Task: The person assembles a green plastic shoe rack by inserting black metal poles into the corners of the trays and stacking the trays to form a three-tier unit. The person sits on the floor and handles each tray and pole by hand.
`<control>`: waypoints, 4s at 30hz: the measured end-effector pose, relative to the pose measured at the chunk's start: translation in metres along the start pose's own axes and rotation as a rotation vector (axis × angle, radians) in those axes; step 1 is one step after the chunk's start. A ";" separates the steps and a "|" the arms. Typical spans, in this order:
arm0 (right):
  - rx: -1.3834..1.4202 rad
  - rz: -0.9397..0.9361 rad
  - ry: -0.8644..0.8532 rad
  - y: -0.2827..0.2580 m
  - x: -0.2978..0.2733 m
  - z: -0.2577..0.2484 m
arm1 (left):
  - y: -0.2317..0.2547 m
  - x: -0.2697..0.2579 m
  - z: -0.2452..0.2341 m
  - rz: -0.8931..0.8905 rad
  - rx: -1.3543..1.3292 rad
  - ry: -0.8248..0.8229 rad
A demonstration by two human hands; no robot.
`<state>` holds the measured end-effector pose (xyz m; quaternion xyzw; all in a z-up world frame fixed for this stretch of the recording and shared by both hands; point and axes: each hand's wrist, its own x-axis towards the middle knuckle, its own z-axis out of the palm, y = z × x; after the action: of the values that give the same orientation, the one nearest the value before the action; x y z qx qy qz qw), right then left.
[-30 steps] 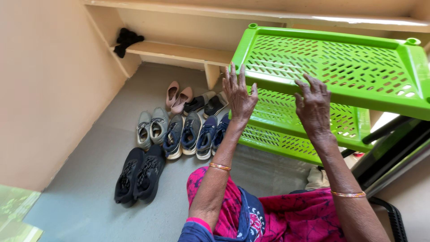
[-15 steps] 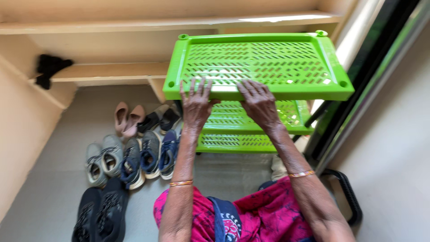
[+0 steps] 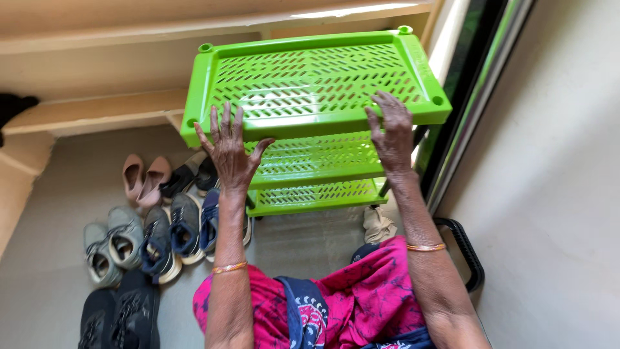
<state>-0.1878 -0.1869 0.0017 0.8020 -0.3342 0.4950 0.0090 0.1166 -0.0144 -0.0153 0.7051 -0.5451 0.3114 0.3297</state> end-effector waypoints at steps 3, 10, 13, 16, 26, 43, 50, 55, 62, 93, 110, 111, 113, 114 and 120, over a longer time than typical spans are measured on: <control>-0.027 -0.052 -0.030 -0.010 -0.004 -0.004 | -0.019 -0.006 0.015 -0.214 -0.057 0.396; 0.143 -0.304 -0.202 -0.107 -0.003 0.029 | -0.044 -0.021 0.028 -1.116 -0.824 0.321; 0.150 -0.420 -0.244 -0.150 0.005 0.059 | -0.055 -0.028 0.026 -0.919 -0.883 0.273; 0.053 -0.567 -0.300 -0.188 0.011 0.094 | -0.073 -0.042 0.041 -0.609 -1.081 0.359; -0.059 -0.659 -0.280 -0.213 0.028 0.153 | -0.077 -0.033 0.043 -0.664 -0.609 0.158; 0.064 -0.588 -0.215 -0.229 0.030 0.140 | -0.067 -0.031 0.031 -0.678 -0.615 0.173; 0.784 0.371 -0.347 -0.242 -0.059 0.133 | -0.079 -0.031 0.046 -0.668 -0.626 0.089; 1.356 0.839 -0.395 -0.227 -0.047 0.151 | -0.066 -0.021 0.014 -0.630 -0.613 0.188; 1.226 0.697 -0.547 -0.201 -0.051 0.171 | -0.057 -0.005 -0.017 -0.084 -0.008 0.024; 0.988 0.314 -0.666 -0.190 -0.055 0.356 | -0.100 0.006 -0.021 -0.264 -0.267 0.011; 1.059 0.152 -0.595 -0.202 -0.043 0.329 | -0.125 0.021 0.007 0.337 0.180 -0.246; 1.049 0.163 -0.630 -0.200 -0.041 0.330 | -0.127 0.025 0.011 0.353 0.205 -0.266; 0.972 0.195 -0.652 -0.197 -0.045 0.336 | -0.127 0.030 0.015 0.383 0.255 -0.301; 0.932 0.209 -0.663 -0.194 -0.048 0.340 | -0.125 0.029 0.014 0.362 0.259 -0.281; 0.940 0.003 -0.566 -0.195 -0.048 0.350 | -0.106 0.007 -0.010 -0.084 -0.265 -0.057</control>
<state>0.1808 -0.1306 -0.1537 0.8209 -0.0677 0.3557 -0.4415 0.2202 0.0096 -0.0172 0.6862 -0.5605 0.2023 0.4171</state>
